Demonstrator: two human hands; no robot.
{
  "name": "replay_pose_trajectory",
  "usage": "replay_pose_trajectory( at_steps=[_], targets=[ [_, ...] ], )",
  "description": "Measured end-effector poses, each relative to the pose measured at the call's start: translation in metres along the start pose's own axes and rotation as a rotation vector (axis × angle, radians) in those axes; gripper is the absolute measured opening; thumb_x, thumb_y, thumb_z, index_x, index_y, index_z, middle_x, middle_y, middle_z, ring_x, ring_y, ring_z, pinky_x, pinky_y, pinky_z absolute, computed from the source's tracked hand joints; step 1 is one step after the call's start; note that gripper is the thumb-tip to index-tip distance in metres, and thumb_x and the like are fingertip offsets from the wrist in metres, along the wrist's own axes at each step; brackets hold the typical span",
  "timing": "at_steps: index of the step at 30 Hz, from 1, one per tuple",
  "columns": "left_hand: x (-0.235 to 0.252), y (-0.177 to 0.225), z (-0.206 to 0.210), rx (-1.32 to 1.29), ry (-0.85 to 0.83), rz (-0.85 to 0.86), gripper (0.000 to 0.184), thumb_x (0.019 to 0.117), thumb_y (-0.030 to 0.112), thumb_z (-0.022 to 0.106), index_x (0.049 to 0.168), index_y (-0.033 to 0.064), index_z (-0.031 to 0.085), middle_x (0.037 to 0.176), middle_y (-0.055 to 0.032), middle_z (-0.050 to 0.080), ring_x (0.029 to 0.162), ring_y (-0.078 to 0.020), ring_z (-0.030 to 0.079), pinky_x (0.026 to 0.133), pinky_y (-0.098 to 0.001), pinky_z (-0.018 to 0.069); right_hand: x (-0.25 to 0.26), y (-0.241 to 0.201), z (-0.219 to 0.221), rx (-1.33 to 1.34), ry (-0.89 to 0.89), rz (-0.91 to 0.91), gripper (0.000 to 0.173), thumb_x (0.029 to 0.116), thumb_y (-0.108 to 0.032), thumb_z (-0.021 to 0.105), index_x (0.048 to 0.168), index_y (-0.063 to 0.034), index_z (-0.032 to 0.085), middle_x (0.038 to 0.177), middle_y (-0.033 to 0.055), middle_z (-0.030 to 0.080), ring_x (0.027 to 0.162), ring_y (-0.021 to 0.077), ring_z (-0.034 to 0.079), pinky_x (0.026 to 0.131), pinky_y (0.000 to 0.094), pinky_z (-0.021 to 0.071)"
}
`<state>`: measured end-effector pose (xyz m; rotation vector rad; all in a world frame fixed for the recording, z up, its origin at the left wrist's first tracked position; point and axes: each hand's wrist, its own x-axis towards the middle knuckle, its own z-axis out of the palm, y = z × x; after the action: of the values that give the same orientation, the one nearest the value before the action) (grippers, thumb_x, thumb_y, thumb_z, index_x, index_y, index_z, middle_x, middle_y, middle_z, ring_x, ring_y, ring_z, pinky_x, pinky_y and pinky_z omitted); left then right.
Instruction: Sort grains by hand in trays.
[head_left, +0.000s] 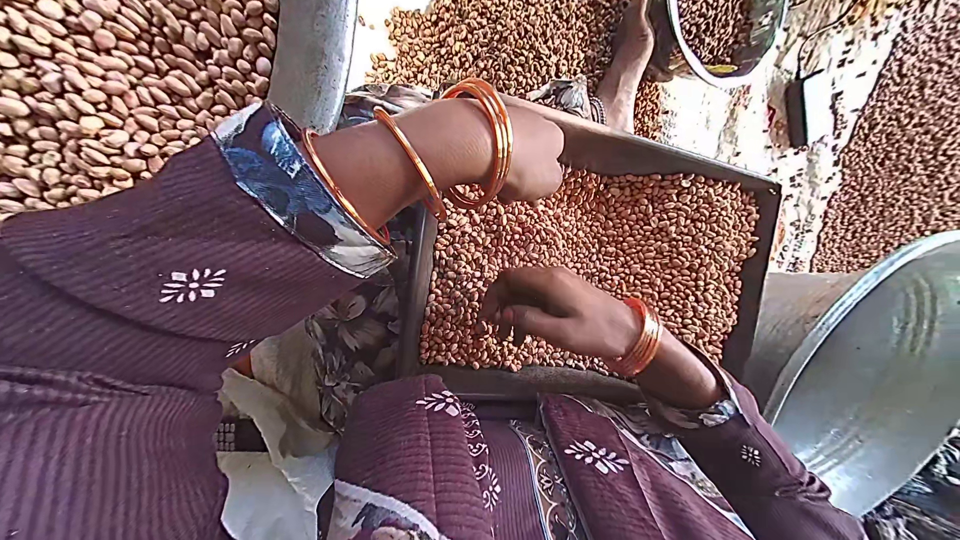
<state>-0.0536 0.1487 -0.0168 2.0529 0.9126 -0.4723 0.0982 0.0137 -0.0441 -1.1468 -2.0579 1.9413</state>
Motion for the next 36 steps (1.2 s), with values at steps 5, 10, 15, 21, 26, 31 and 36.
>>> replay_pose_trajectory(
  at_steps=[5, 10, 15, 21, 26, 31, 36],
  targets=[
    [0.002, 0.002, 0.004, 0.042, -0.040, 0.003, 0.032, 0.1084, 0.019, 0.042, 0.092, 0.0061, 0.067, 0.081, -0.0100, 0.061, 0.082, -0.0258, 0.061, 0.070, -0.0498, 0.0438, -0.025, 0.011, 0.034, -0.376, -0.046, -0.085, 0.016, 0.0957, -0.013, 0.066, 0.105, -0.0006, 0.072, 0.098, 0.0169, 0.069, 0.082, 0.0255, 0.069, 0.074, 0.0369, 0.0584],
    [0.004, 0.000, 0.006, 0.050, -0.043, 0.002, 0.030, 0.1078, 0.018, 0.043, 0.095, 0.0058, 0.067, 0.081, -0.0102, 0.062, 0.082, -0.0265, 0.061, 0.070, -0.0503, 0.0441, -0.030, 0.015, 0.056, -0.575, 0.120, -0.024, 0.018, 0.0956, -0.016, 0.065, 0.104, -0.0007, 0.069, 0.094, 0.0169, 0.068, 0.084, 0.0304, 0.071, 0.073, 0.0391, 0.0591],
    [0.003, 0.003, 0.007, 0.045, -0.063, -0.010, 0.031, 0.1087, 0.018, 0.044, 0.098, 0.0048, 0.070, 0.086, -0.0111, 0.064, 0.086, -0.0267, 0.063, 0.073, -0.0505, 0.0456, -0.030, 0.015, 0.066, -0.754, 0.164, -0.034, 0.015, 0.0982, -0.011, 0.058, 0.102, -0.0011, 0.068, 0.094, 0.0167, 0.066, 0.084, 0.0313, 0.070, 0.068, 0.0366, 0.0592],
    [0.003, 0.003, 0.009, 0.064, -0.073, 0.011, 0.030, 0.1085, 0.018, 0.044, 0.097, 0.0041, 0.068, 0.084, -0.0114, 0.063, 0.084, -0.0269, 0.062, 0.072, -0.0501, 0.0451, -0.028, 0.021, 0.066, -0.705, 0.214, -0.073, 0.014, 0.0950, -0.010, 0.057, 0.095, -0.0020, 0.069, 0.088, 0.0151, 0.067, 0.080, 0.0287, 0.070, 0.067, 0.0362, 0.0585],
    [0.003, 0.003, 0.009, 0.067, -0.078, 0.005, 0.030, 0.1084, 0.019, 0.045, 0.097, 0.0051, 0.069, 0.083, -0.0106, 0.063, 0.083, -0.0260, 0.062, 0.071, -0.0497, 0.0451, -0.029, 0.027, 0.038, -0.369, 0.201, -0.075, 0.016, 0.0921, -0.014, 0.062, 0.094, -0.0018, 0.073, 0.084, 0.0093, 0.068, 0.070, 0.0146, 0.065, 0.064, 0.0277, 0.0549],
    [0.003, 0.004, 0.009, 0.079, -0.087, 0.000, 0.030, 0.1083, 0.019, 0.045, 0.097, 0.0053, 0.069, 0.083, -0.0108, 0.064, 0.083, -0.0263, 0.062, 0.070, -0.0500, 0.0450, -0.035, 0.025, 0.010, -0.011, 0.149, 0.037, 0.023, 0.0937, -0.022, 0.050, 0.093, -0.0071, 0.067, 0.080, -0.0046, 0.061, 0.069, -0.0031, 0.055, 0.061, 0.0158, 0.0456],
    [0.004, 0.003, 0.009, 0.092, -0.107, 0.010, 0.032, 0.1089, 0.020, 0.043, 0.096, 0.0062, 0.069, 0.083, -0.0099, 0.063, 0.082, -0.0257, 0.062, 0.070, -0.0494, 0.0446, -0.031, 0.026, 0.040, -0.368, 0.122, -0.109, 0.017, 0.0968, -0.012, 0.061, 0.103, -0.0048, 0.074, 0.094, 0.0128, 0.070, 0.080, 0.0204, 0.069, 0.072, 0.0315, 0.0575]
  ],
)
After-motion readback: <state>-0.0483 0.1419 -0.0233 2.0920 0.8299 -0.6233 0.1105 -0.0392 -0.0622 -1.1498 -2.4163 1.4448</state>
